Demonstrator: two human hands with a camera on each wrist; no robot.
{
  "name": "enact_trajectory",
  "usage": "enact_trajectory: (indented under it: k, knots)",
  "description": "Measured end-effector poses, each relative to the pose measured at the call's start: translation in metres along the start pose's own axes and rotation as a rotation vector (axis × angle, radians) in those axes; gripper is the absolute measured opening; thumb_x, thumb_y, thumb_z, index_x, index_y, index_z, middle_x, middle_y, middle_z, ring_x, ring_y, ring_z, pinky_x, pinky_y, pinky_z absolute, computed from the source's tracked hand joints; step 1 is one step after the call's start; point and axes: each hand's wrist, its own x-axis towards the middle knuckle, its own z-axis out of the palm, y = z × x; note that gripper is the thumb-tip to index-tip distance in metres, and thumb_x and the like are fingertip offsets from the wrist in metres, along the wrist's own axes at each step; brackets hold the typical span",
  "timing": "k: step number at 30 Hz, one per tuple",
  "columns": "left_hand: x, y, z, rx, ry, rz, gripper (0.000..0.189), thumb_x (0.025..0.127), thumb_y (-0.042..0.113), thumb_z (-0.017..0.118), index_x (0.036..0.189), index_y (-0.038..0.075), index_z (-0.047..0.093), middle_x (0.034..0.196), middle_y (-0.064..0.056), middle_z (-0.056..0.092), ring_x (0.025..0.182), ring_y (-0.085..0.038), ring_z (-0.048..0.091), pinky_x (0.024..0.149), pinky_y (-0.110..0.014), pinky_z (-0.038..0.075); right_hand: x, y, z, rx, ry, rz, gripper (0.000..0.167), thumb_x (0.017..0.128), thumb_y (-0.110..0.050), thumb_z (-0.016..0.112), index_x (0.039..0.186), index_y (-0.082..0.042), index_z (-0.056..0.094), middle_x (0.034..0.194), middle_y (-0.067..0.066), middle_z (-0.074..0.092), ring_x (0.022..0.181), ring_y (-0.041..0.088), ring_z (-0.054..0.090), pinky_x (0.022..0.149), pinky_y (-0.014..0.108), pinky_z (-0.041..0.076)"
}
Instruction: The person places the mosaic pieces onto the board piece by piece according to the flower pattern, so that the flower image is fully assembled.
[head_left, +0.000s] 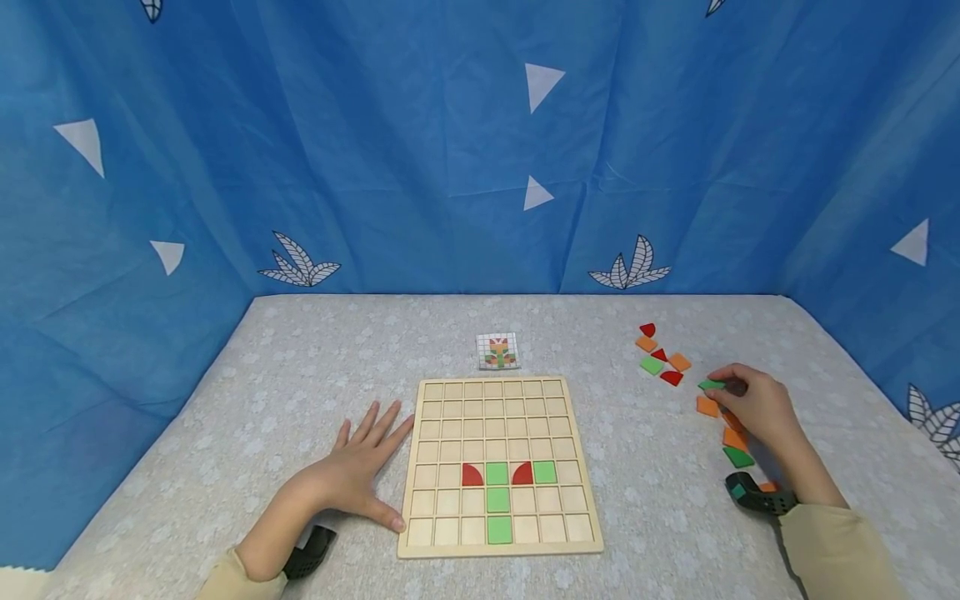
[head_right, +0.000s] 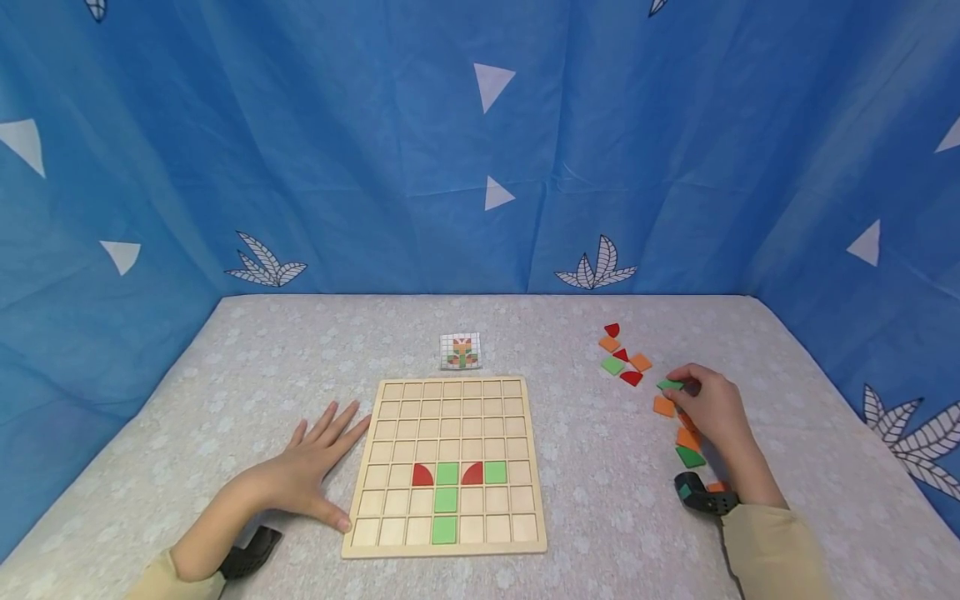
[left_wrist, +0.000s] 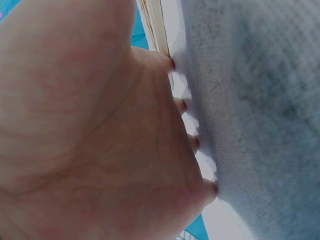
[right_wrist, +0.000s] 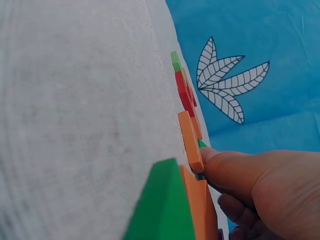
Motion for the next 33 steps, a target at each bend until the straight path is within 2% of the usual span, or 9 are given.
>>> enact_trajectory:
  k: [7,11,18,22,24,29,33]
  knots:
    - [-0.001,0.001,0.000,-0.003,0.005,0.003,0.130,0.053,0.074,0.071,0.150,0.007,0.016,0.153,-0.020,-0.001,0.136,-0.044,-0.008,0.098,-0.068,-0.005,0.001,-0.008,-0.004,-0.031,0.027,-0.006,0.011,0.080,0.001,0.071,0.088,0.003,0.064,0.073,0.010,0.060,0.060,0.022,0.051,0.050,0.029,0.042]
    - [-0.002,0.002,-0.001,-0.006,0.007,0.002,0.130,0.053,0.073,0.071,0.150,0.006,0.016,0.153,-0.021,0.000,0.136,-0.044,-0.008,0.098,-0.068,-0.004,0.001,-0.011,-0.007,-0.038,0.013,-0.001,0.007,0.082,0.001,0.069,0.086,0.003,0.064,0.073,0.011,0.061,0.060,0.022,0.052,0.049,0.030,0.043]
    - [-0.001,0.002,-0.001,-0.004,0.003,-0.004,0.131,0.052,0.074,0.071,0.150,0.007,0.016,0.153,-0.020,-0.001,0.136,-0.044,-0.009,0.098,-0.068,-0.005,0.000,-0.014,-0.009,-0.040,-0.034,0.006,0.013,0.087,0.002,0.062,0.097,0.008,0.066,0.085,0.020,0.061,0.066,0.026,0.057,0.054,0.030,0.047]
    - [0.000,0.001,-0.001,0.004,0.007,-0.005,0.131,0.052,0.074,0.071,0.150,0.007,0.016,0.153,-0.020,0.000,0.136,-0.043,-0.008,0.098,-0.068,-0.005,0.000,-0.016,-0.009,0.000,-0.065,0.030,0.017,0.091,0.004,0.055,0.103,0.011,0.064,0.085,0.019,0.057,0.061,0.022,0.059,0.047,0.021,0.045]
    - [0.000,0.001,0.000,0.008,0.006,-0.006,0.131,0.052,0.074,0.070,0.150,0.007,0.017,0.154,-0.020,0.000,0.136,-0.043,-0.008,0.098,-0.068,-0.004,0.000,-0.019,-0.009,0.015,-0.071,0.036,0.018,0.092,0.004,0.053,0.105,0.010,0.063,0.085,0.018,0.055,0.061,0.021,0.058,0.044,0.021,0.043]
    - [0.000,0.001,0.000,0.016,0.007,-0.007,0.131,0.052,0.075,0.070,0.150,0.007,0.017,0.154,-0.020,0.000,0.136,-0.043,-0.007,0.098,-0.068,-0.004,0.001,-0.026,-0.012,-0.008,-0.028,0.015,0.019,0.092,0.001,0.053,0.105,0.007,0.064,0.084,0.016,0.053,0.066,0.025,0.053,0.047,0.029,0.042]
    - [0.000,0.001,0.000,0.015,0.010,-0.008,0.131,0.051,0.075,0.070,0.150,0.007,0.017,0.153,-0.020,0.001,0.136,-0.044,-0.007,0.098,-0.068,-0.003,0.007,-0.012,-0.004,-0.039,0.053,-0.016,0.019,0.092,-0.003,0.055,0.107,0.001,0.067,0.082,0.012,0.055,0.068,0.025,0.046,0.050,0.031,0.040]
